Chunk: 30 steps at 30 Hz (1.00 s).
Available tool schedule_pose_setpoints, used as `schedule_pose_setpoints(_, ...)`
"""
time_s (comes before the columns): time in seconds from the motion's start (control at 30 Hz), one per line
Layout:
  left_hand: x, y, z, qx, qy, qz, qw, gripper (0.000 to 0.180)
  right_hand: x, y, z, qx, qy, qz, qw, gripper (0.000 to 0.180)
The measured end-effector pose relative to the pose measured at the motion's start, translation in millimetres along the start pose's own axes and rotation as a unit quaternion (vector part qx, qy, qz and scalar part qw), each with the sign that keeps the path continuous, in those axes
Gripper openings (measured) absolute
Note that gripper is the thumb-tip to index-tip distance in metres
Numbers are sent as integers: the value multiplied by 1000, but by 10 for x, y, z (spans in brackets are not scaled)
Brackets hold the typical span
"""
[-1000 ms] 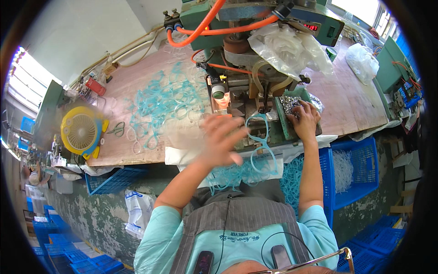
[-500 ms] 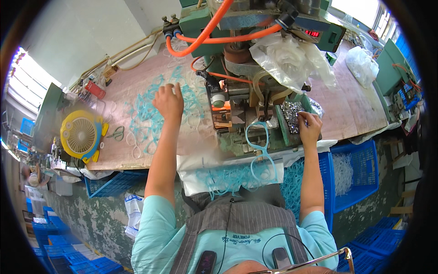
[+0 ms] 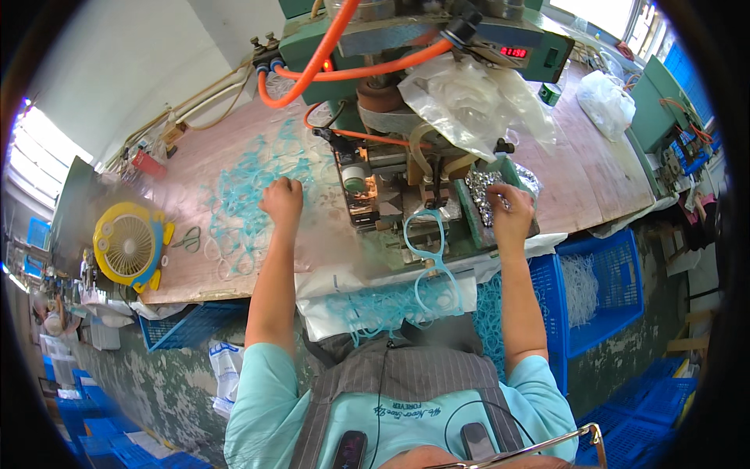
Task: The person repeatedly picks light-blue plastic loops and small metal components from a tray, places them into a press machine, and removes the assembled parts. The process is repeated continuously with the finished items accumulating on the work surface.
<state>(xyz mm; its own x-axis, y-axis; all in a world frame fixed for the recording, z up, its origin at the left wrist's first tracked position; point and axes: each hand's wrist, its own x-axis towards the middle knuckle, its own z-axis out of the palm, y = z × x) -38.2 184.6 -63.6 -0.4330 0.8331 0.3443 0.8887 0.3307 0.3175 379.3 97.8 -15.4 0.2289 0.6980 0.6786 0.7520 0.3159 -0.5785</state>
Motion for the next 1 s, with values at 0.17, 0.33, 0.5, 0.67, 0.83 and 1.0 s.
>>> schedule_pose_setpoints(0.17,-293,196,-362,-305,98,30,947,26,-72,-621,-45,208,-57,103,971,17)
schedule_pose_setpoints(0.33,-746,551,-690,-462,119,65,877,3,-160,-956,39,232,-46,64,970,28)
schedule_pose_setpoints(0.5,-1155,768,-900,-384,146,203,889,18,-119,-998,117,250,-52,111,960,37)
schedule_pose_setpoints(0.67,-1356,986,-1123,-380,160,369,833,22,-118,-1137,250,332,6,141,933,44)
schedule_pose_setpoints(0.83,-1535,1214,-1304,-428,82,548,714,26,-121,-1132,263,407,4,180,895,40)
schedule_pose_setpoints(1.0,-1562,1405,-1286,-423,-14,599,680,36,89,-289,87,52,28,29,998,28)
